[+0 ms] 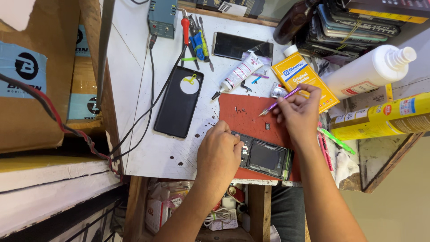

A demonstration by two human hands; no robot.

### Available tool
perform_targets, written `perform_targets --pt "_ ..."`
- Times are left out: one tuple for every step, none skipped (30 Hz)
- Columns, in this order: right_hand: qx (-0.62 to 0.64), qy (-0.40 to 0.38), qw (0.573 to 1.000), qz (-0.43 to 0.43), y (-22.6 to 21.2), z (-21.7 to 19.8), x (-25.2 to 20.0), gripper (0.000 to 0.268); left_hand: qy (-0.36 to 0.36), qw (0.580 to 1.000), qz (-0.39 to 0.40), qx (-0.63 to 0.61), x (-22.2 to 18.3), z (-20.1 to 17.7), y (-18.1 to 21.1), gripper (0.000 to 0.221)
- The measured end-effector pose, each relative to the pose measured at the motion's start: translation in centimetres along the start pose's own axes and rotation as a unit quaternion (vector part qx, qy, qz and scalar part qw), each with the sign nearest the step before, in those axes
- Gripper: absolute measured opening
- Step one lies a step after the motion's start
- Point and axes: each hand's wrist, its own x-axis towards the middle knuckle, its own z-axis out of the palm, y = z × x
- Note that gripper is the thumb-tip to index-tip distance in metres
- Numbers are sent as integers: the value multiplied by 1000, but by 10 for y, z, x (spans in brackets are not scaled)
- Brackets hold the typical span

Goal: The person repairs a mobile phone by removing internal components with a screwdriver, applying adhesive from a tube to the chassis, and then positioning a new back panel onto the device.

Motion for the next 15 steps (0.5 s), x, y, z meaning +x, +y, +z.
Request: perform_targets --pt "0 -1 1000 2 0 0 -3 52 -1 1000 -2 0 -1 0 -1 11" --pt "40 1 998 -49 -1 0 -7 52 2 1000 4 4 0 1 -1 11" --pt "80 3 992 -101 -2 0 -10 51 5 1000 9 8 0 1 -1 10" --pt "81 1 992 -99 -3 1 -16 51 5 1000 7 8 0 1 -2 10" --pt "58 -10 990 -132 -3 2 -21 53 8 1000 11 7 0 1 -2 10" --pt "34 -20 986 -164 -3 4 -25 55 10 1000 15 6 0 2 -2 10" --pt "34 -20 986 -163 -3 5 -26 55 9 1000 14 6 0 2 -2 10" --pt "27 -29 985 -167 -3 7 -28 55 8 1000 10 3 0 2 -2 10" --pt "19 -38 984 -172 -3 7 -29 55 7 1000 7 -1 0 2 -2 11" --pt "19 -38 984 -171 -3 8 -29 55 7 1000 7 -1 0 2 -2 11" --pt "12 -44 985 -167 -3 9 -29 55 7 1000 8 0 0 1 -2 11" --pt "5 -51 985 -163 -3 10 -29 55 7 1000 9 1 0 1 -2 10" --pt "5 -51 985 -163 -4 10 -30 55 7 1000 8 1 1 1 -3 10" --pt "5 -48 987 -152 -6 10 -32 55 14 1000 15 1 0 1 -3 10" --pt "5 -45 989 -142 -7 9 -34 55 22 1000 22 0 0 2 -3 10"
